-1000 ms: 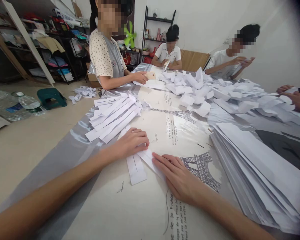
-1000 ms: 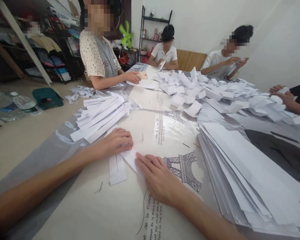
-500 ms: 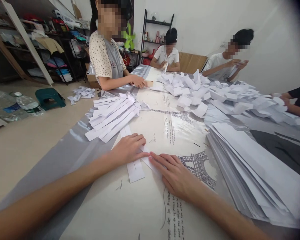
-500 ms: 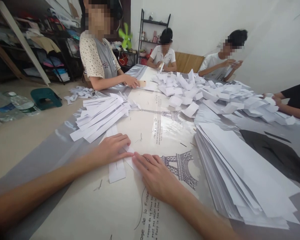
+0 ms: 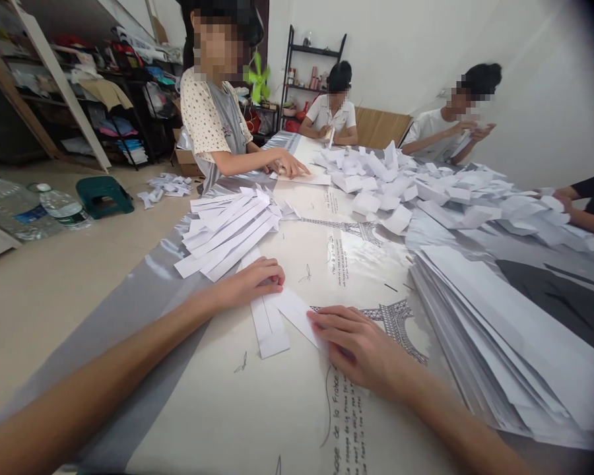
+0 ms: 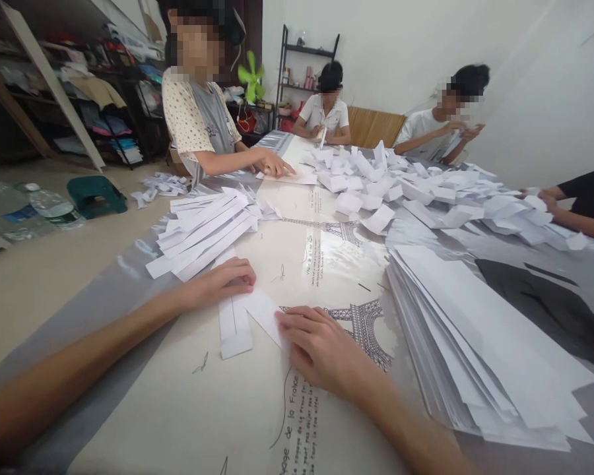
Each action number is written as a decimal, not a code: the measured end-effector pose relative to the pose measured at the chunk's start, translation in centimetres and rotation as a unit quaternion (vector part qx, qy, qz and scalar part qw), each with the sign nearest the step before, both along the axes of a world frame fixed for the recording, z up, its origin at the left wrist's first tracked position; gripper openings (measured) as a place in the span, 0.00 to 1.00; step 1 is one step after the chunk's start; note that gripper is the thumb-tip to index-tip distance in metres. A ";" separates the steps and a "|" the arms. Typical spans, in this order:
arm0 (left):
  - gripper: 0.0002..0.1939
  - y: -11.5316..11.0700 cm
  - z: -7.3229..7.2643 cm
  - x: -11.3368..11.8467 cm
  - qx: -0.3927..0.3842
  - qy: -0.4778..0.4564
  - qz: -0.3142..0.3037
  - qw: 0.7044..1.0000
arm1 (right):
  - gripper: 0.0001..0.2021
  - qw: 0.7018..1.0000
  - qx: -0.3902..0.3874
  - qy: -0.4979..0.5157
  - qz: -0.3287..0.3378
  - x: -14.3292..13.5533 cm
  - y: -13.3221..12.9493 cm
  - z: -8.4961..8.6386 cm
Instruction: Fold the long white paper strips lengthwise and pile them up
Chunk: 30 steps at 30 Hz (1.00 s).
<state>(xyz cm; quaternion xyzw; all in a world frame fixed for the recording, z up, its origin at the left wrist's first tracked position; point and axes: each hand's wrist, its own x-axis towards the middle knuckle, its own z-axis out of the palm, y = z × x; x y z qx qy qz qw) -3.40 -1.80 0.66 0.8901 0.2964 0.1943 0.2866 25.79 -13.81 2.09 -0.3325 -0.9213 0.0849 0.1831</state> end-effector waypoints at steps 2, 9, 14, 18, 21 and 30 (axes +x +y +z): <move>0.12 0.1 -0.1 -0.3 0.034 0.008 -0.006 0.999 | 0.17 1.000 -0.003 0.010 -0.004 0.0 0.1 -0.2; 0.17 0.1 0.1 -1.0 0.023 -0.025 0.001 0.999 | 0.13 0.991 -0.064 0.099 -0.063 0.1 0.5 -1.1; 0.15 0.3 -0.1 -1.3 0.051 -0.002 0.018 0.999 | 0.09 0.973 -0.126 0.109 -0.159 0.2 0.4 -0.5; 0.12 0.3 -0.2 -1.3 0.061 0.003 -0.007 0.998 | 0.05 0.954 -0.141 0.089 -0.251 1.0 0.6 0.0; 0.12 0.1 0.3 -1.1 0.031 -0.001 -0.035 0.999 | 0.06 0.951 -0.151 0.083 -0.258 1.7 0.8 0.1; 0.11 -1.4 2.3 -0.4 0.206 0.015 -0.071 0.976 | 0.13 0.979 -0.110 -0.020 -0.172 2.1 0.7 1.0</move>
